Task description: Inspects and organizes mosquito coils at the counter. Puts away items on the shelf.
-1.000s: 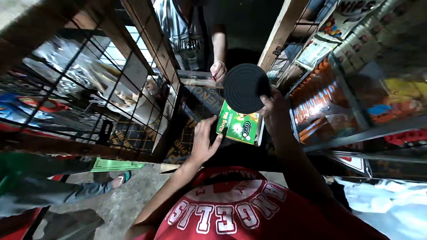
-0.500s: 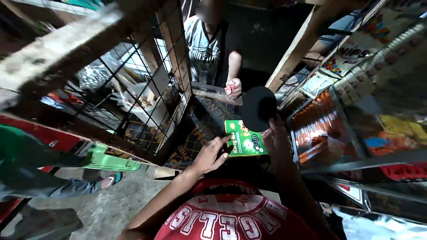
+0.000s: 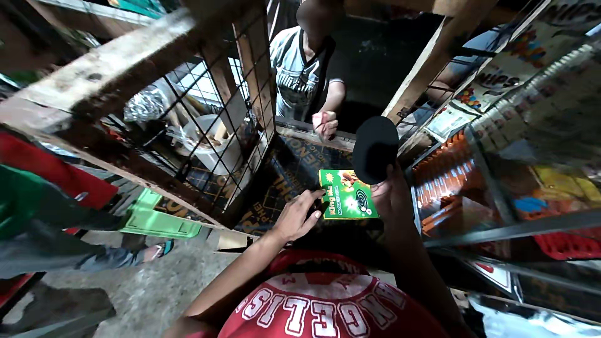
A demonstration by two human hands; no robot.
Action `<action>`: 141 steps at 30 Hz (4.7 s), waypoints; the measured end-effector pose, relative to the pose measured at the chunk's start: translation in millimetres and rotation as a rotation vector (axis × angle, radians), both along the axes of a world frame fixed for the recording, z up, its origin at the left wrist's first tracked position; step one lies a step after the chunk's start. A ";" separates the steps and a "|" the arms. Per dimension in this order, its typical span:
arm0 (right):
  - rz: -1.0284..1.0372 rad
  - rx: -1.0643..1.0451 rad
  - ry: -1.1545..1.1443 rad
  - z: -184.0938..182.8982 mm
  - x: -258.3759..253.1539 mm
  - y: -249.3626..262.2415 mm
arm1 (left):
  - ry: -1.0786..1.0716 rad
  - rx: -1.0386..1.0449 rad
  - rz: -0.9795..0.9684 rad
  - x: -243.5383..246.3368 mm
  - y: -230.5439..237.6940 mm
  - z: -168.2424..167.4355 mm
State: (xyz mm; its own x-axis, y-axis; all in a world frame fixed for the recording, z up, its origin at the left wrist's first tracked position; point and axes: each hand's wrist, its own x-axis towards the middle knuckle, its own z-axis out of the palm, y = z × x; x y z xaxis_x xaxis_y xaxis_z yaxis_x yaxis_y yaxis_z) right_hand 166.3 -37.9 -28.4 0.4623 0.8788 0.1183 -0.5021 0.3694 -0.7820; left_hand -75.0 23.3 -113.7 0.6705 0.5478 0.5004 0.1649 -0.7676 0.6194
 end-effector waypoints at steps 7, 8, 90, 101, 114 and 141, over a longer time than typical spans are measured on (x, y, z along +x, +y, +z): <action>-0.014 -0.019 0.016 1.2 -0.5 0.8 | 0.006 0.005 0.016 0.3 -0.3 0.3; -0.017 -0.027 0.016 0.8 -0.6 1.1 | 0.006 0.006 0.022 0.3 -0.3 0.1; 0.036 -0.572 -0.175 -44.6 31.3 84.6 | 0.070 0.018 0.101 34.9 3.4 1.8; 0.034 -0.557 -0.320 -32.3 24.2 82.1 | 0.109 -0.027 0.091 34.3 2.7 2.4; 0.009 -0.530 0.012 -23.8 -8.2 91.4 | 0.067 0.002 0.114 32.6 1.7 2.0; 0.346 -0.620 0.066 -25.4 -47.0 101.2 | 0.193 -0.017 0.524 8.4 52.2 37.3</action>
